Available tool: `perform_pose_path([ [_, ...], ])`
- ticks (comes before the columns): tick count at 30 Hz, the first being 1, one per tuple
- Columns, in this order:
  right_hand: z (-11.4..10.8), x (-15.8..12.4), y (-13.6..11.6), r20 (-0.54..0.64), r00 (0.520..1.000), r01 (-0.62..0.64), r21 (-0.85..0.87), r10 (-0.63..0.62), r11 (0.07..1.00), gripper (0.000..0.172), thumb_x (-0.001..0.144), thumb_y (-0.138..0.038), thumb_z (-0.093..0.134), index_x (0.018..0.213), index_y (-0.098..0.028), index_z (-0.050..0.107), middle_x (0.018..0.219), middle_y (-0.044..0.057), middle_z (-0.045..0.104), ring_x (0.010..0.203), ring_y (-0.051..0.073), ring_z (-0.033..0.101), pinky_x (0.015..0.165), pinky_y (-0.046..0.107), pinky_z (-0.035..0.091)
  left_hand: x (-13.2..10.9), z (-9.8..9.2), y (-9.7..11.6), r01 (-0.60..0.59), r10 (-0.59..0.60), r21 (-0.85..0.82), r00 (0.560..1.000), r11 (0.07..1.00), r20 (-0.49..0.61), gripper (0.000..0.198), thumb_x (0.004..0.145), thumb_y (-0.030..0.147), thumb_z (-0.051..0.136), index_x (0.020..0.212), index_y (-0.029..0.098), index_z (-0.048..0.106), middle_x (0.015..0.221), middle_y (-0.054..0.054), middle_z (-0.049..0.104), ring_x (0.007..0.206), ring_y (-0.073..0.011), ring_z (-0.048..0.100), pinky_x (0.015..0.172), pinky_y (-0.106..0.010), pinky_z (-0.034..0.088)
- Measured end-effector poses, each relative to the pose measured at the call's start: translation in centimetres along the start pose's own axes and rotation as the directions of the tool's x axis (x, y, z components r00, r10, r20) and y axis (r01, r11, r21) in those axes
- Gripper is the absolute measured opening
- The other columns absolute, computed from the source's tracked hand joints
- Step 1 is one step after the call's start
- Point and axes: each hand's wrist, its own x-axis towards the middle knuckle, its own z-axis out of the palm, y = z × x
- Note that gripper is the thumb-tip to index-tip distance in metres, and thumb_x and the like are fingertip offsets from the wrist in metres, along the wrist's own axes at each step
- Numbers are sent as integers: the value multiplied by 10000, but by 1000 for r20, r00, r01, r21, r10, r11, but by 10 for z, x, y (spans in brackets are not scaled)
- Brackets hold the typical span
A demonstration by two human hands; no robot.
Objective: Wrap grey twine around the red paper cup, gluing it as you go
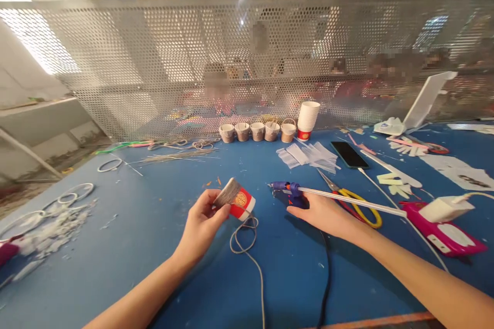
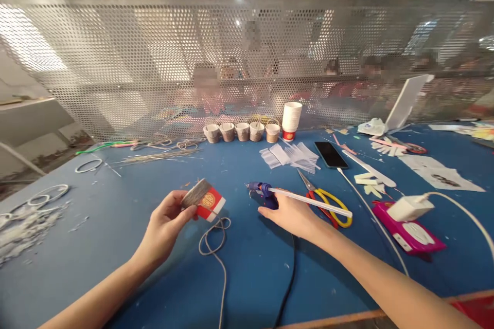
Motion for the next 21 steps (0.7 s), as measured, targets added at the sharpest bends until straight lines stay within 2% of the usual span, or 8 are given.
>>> perform_pose_path([
  [5, 28, 17, 9, -48, 999, -6, 255, 19, 967, 298, 800, -344, 484, 981, -159, 632, 848, 62, 690, 810, 254, 645, 704, 327, 491, -1, 2, 1, 45, -44, -14, 998, 999, 54, 134, 742, 275, 616, 817, 168, 587, 714, 20, 590, 647, -123, 532, 611, -228, 444],
  [8, 28, 8, 2, -26, 999, -18, 433, 32, 901, 310, 815, -372, 457, 954, -154, 629, 762, 49, 683, 727, 229, 654, 678, 322, 510, -3, 4, 0, 60, -58, -26, 995, 998, 81, 117, 745, 239, 603, 835, 167, 587, 736, 18, 600, 674, -120, 541, 633, -219, 447],
  [10, 22, -6, -9, 17, 1000, -25, 488, 19, 872, 304, 838, -406, 451, 920, -170, 624, 653, 17, 645, 616, 198, 630, 592, 293, 507, -3, 5, -3, 57, -54, -26, 994, 998, 98, 123, 738, 219, 607, 847, 166, 586, 755, 15, 610, 697, -125, 557, 654, -221, 455],
  [12, 17, -20, -21, 2, 1000, 22, 472, -26, 882, 279, 847, -440, 475, 832, -196, 609, 581, -12, 594, 528, 168, 582, 507, 259, 475, -3, 7, -6, 47, -46, -13, 994, 999, 104, 131, 730, 207, 615, 850, 166, 585, 771, 9, 620, 711, -134, 572, 668, -229, 465],
  [15, 16, -34, -32, -85, 990, 138, 402, -114, 905, 279, 854, -451, 503, 716, -219, 574, 573, -18, 582, 532, 157, 572, 497, 236, 461, -2, 9, -10, 27, -30, 33, 995, 999, 97, 126, 728, 195, 604, 849, 167, 584, 779, 5, 630, 713, -141, 584, 670, -236, 471],
  [21, 24, -39, -34, -172, 965, 243, 310, -197, 919, 278, 889, -419, 465, 710, -237, 576, 589, -13, 605, 570, 167, 606, 498, 231, 463, -3, 13, -8, -70, 59, 169, 996, 983, 71, 94, 737, 182, 561, 823, 170, 596, 755, 16, 619, 698, -128, 558, 685, -229, 465],
])
